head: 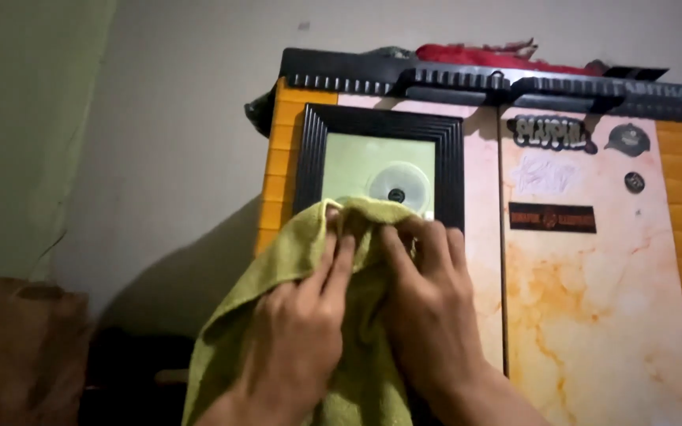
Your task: Cleaning a small mirror on a plastic wardrobe using a microfiber cloth.
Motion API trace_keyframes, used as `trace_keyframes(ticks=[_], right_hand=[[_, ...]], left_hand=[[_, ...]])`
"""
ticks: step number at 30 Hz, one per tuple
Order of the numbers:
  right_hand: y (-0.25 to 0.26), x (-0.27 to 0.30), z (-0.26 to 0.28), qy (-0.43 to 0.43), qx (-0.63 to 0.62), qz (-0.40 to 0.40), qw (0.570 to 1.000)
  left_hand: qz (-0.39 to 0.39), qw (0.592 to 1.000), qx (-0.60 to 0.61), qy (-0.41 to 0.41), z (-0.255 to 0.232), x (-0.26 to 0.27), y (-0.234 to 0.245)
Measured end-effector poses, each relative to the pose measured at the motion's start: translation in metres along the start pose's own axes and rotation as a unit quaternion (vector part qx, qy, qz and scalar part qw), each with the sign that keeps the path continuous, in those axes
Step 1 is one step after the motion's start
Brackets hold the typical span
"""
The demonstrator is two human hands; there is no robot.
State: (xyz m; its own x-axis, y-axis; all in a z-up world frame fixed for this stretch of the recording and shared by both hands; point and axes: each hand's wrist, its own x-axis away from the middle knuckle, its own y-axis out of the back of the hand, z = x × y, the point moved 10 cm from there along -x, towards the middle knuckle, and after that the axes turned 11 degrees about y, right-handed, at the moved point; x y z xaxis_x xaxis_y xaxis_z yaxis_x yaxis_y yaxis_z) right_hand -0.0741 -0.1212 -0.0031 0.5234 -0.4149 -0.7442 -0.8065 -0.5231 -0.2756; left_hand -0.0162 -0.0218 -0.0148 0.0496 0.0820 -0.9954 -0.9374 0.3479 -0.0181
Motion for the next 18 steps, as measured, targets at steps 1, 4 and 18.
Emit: trace_keyframes(ticks=[1,4,18], right_hand=[[-0.001,-0.001,-0.003,0.003,0.002,-0.002,1.000],[-0.007,0.008,-0.004,-0.006,0.003,0.011,1.000],[-0.024,-0.003,-0.026,-0.026,0.101,0.101,0.989]], left_hand=[[-0.004,1.000,0.001,-0.001,-0.001,-0.004,-0.001],[0.079,0.996,0.019,0.036,0.005,0.000,-0.017],[-0.016,0.999,-0.045,-0.001,-0.016,-0.029,0.026]])
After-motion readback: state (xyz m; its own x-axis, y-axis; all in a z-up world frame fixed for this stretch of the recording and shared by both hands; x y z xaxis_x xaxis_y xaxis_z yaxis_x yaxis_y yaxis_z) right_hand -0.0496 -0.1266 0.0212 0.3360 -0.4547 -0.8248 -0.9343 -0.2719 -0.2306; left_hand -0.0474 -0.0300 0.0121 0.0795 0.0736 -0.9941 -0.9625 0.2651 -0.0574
